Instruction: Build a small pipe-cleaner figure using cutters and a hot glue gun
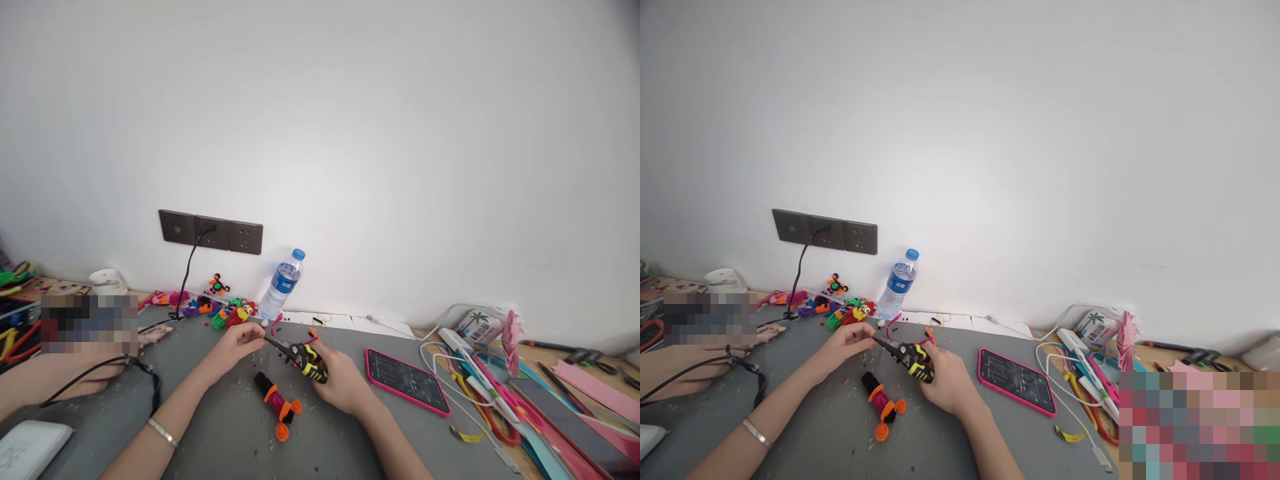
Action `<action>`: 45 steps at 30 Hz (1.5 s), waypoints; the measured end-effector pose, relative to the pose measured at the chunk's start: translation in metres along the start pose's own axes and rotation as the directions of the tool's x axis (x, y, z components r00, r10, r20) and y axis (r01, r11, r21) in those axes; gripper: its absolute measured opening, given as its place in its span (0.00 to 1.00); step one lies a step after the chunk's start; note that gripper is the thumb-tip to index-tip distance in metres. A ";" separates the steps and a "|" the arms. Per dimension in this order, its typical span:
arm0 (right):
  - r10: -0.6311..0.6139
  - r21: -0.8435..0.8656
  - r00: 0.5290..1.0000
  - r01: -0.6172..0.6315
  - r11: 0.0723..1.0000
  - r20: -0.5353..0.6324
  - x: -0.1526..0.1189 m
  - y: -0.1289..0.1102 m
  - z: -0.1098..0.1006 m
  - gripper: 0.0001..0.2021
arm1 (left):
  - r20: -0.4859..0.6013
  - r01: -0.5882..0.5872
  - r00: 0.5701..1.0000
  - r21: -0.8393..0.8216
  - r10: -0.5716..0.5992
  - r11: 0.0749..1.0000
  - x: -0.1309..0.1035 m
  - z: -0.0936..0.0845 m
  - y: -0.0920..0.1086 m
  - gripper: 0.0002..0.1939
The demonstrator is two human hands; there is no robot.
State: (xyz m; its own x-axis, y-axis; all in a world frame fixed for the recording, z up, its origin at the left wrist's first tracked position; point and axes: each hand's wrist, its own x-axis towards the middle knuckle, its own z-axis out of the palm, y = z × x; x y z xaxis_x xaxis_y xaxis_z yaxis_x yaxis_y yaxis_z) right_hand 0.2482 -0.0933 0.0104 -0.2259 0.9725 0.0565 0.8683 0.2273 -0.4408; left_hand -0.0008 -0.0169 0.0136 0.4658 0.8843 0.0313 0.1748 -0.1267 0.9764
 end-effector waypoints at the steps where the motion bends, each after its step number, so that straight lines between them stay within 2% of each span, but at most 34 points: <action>1: 0.008 0.001 1.000 -0.008 1.000 -0.026 0.001 0.001 0.003 0.21 | -0.024 0.000 1.000 -0.005 0.000 1.000 0.000 0.000 -0.001 0.13; 4: 0.023 0.006 0.991 -0.022 1.000 -0.129 0.006 0.005 0.012 0.26 | -0.079 0.019 0.997 -0.033 -0.021 0.999 0.001 -0.001 -0.002 0.14; 7: 0.028 0.025 0.975 -0.023 0.999 -0.222 0.008 0.011 0.018 0.27 | -0.096 0.026 0.995 -0.059 -0.032 0.998 0.000 0.001 -0.001 0.15; 11: -0.003 0.018 0.963 0.008 1.000 -0.269 0.009 0.014 0.020 0.27 | -0.077 0.026 0.996 -0.138 -0.037 0.990 0.000 0.007 0.002 0.16; 19: -0.059 -0.017 0.970 0.057 0.998 -0.237 0.008 0.012 0.018 0.33 | -0.040 0.045 0.998 -0.205 -0.054 0.978 -0.002 0.012 0.005 0.16; 24: -0.071 -0.052 0.976 0.062 0.997 -0.204 0.008 0.010 0.017 0.29 | -0.070 0.045 0.996 -0.193 -0.059 0.980 -0.003 0.011 0.007 0.17; 34: -0.026 -0.024 0.991 0.023 0.999 -0.133 0.006 -0.002 0.011 0.26 | -0.039 0.004 0.999 -0.199 -0.012 0.980 -0.002 0.013 -0.003 0.12; 45: -0.014 -0.016 0.997 0.013 1.000 -0.076 0.004 -0.007 0.007 0.11 | 0.033 0.019 0.999 -0.277 -0.011 0.961 -0.004 0.015 0.006 0.13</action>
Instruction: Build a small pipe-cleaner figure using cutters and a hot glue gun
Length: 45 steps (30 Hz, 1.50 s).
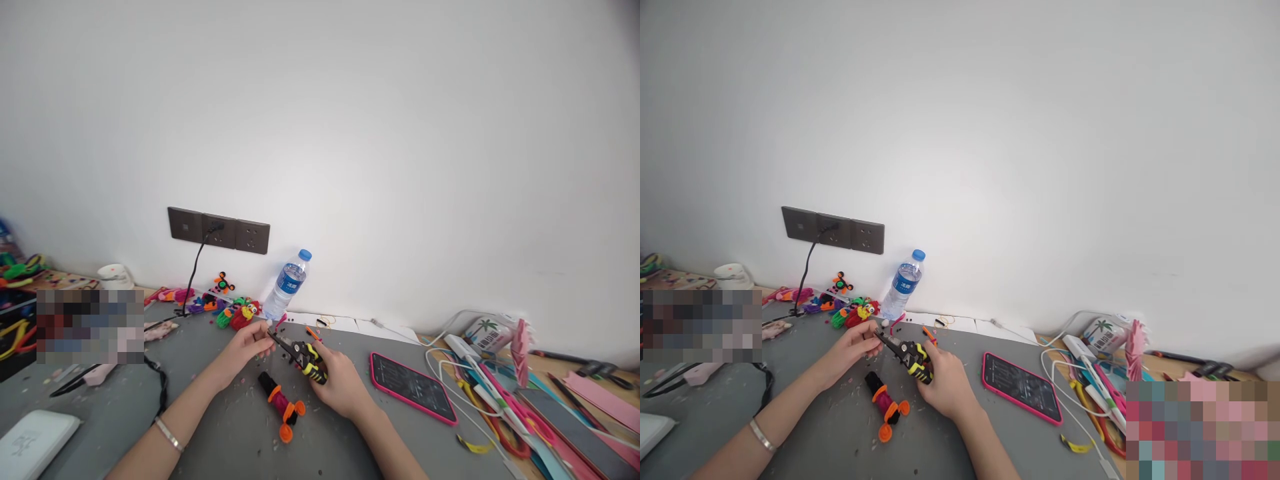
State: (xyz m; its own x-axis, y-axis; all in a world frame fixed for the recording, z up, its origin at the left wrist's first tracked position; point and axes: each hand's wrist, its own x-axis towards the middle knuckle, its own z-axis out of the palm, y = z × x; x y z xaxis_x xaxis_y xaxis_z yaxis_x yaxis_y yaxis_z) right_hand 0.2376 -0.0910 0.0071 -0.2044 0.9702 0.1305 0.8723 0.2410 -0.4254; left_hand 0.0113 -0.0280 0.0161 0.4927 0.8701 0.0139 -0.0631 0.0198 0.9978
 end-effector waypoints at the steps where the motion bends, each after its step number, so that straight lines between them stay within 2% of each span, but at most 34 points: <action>1: 0.004 -0.001 1.000 -0.004 1.000 0.014 -0.001 -0.001 -0.002 0.11 | 0.005 0.000 1.000 0.005 0.000 1.000 0.000 0.000 0.001 0.13; 4: 0.012 -0.006 0.997 -0.012 1.000 0.079 -0.003 -0.002 -0.008 0.12 | 0.043 0.017 0.999 0.039 -0.019 0.999 -0.001 -0.001 0.003 0.15; 9: 0.060 -0.080 0.984 -0.047 0.996 0.169 -0.007 -0.003 -0.015 0.09 | 0.126 0.110 0.985 0.079 -0.120 0.991 -0.002 -0.003 0.002 0.17; 14: 0.111 -0.190 0.977 -0.075 0.979 0.183 -0.006 -0.006 -0.015 0.08 | 0.126 0.175 0.973 0.137 -0.192 0.975 -0.004 -0.005 -0.002 0.17; 19: 0.132 -0.181 0.971 -0.096 0.979 0.201 -0.006 -0.008 -0.014 0.11 | 0.123 0.193 0.970 0.141 -0.211 0.971 -0.005 -0.006 0.000 0.20; 23: 0.114 -0.127 0.977 -0.092 0.988 0.179 -0.009 -0.006 -0.011 0.11 | 0.110 0.205 0.970 0.116 -0.218 0.972 -0.003 -0.009 0.001 0.21; 29: 0.143 -0.021 0.988 -0.142 0.990 0.056 -0.007 -0.003 -0.004 0.16 | 0.014 0.194 0.980 0.121 -0.197 0.974 -0.001 -0.013 0.000 0.20; 37: 0.081 -0.024 0.995 -0.080 0.997 0.055 -0.007 -0.003 0.000 0.23 | -0.047 0.210 0.978 0.113 -0.205 0.971 0.001 -0.010 0.003 0.20; 45: 0.068 -0.024 0.996 -0.067 0.997 0.056 -0.007 -0.003 0.000 0.22 | -0.062 0.183 0.982 0.154 -0.176 0.971 0.000 -0.009 0.002 0.17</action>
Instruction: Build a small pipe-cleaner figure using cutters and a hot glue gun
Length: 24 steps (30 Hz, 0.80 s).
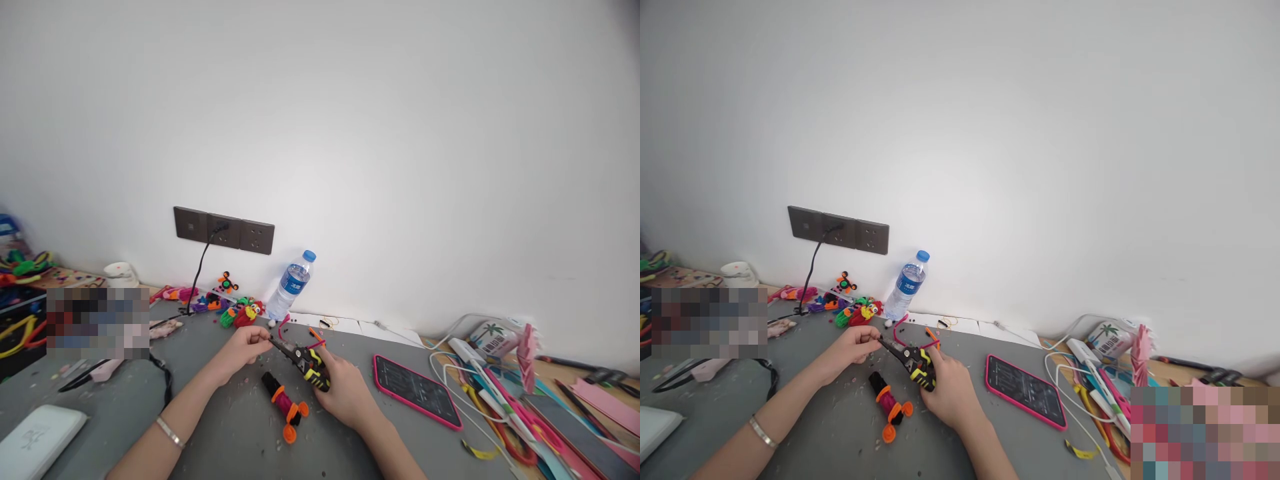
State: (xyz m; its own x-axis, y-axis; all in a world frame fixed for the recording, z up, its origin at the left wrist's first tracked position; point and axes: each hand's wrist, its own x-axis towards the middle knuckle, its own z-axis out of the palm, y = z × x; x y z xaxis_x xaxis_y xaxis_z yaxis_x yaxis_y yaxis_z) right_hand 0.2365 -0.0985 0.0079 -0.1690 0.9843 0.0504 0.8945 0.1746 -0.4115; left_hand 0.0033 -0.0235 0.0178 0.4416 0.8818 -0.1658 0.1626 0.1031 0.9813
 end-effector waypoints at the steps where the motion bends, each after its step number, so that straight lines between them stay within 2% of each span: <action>1: -0.002 0.001 1.000 0.002 1.000 -0.004 0.000 0.000 0.000 0.22 | 0.001 -0.004 1.000 0.007 0.004 1.000 0.000 0.000 -0.001 0.16; 9: 0.007 -0.048 1.000 -0.006 0.999 0.013 0.002 0.006 0.003 0.19 | -0.005 -0.024 1.000 0.099 0.025 0.995 -0.002 -0.002 0.000 0.18; 17: 0.009 -0.022 1.000 -0.008 1.000 0.018 0.004 0.004 -0.002 0.18 | -0.003 -0.029 1.000 0.030 0.029 0.999 -0.001 -0.001 0.000 0.20; 24: 0.016 -0.010 1.000 -0.016 1.000 0.021 0.004 0.005 0.000 0.21 | -0.040 -0.068 0.997 0.073 0.071 0.995 0.000 -0.001 -0.004 0.18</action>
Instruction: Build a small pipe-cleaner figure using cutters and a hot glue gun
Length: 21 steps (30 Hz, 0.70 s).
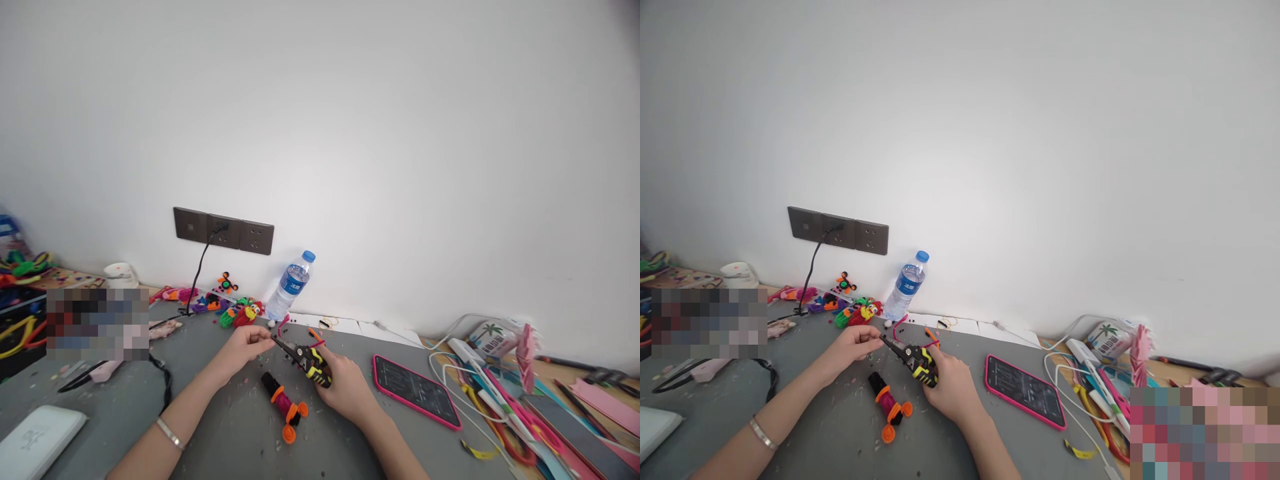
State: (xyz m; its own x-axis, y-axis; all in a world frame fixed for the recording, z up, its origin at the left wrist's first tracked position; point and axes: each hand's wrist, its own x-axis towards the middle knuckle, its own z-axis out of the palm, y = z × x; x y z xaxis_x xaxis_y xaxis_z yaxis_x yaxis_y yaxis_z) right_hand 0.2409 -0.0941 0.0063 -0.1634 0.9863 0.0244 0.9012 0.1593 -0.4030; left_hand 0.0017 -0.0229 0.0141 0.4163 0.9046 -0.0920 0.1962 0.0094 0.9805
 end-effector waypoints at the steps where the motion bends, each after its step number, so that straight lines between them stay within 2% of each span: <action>1: -0.001 0.000 1.000 0.001 1.000 -0.003 0.000 0.000 0.000 0.21 | -0.006 -0.005 1.000 0.005 0.005 1.000 0.000 0.000 0.000 0.18; 10: -0.005 -0.002 1.000 0.005 1.000 0.010 0.003 0.002 0.002 0.21 | -0.017 -0.025 1.000 -0.025 0.025 0.999 -0.001 0.003 0.002 0.19; 16: 0.007 -0.020 1.000 -0.007 1.000 0.025 0.003 0.001 0.001 0.17 | -0.016 -0.018 1.000 -0.074 0.017 0.997 0.003 0.003 -0.006 0.20; 21: 0.017 -0.039 0.999 -0.015 0.999 0.028 0.002 -0.001 -0.001 0.15 | 0.005 0.003 1.000 -0.135 -0.002 0.991 -0.001 0.004 0.000 0.19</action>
State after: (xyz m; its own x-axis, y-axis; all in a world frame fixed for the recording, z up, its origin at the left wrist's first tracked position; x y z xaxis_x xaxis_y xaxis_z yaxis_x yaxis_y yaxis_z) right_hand 0.2397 -0.0923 0.0075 -0.1595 0.9872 -0.0076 0.9188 0.1456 -0.3669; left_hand 0.0049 -0.0251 0.0133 0.4207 0.9022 -0.0953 0.0761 0.0696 0.9947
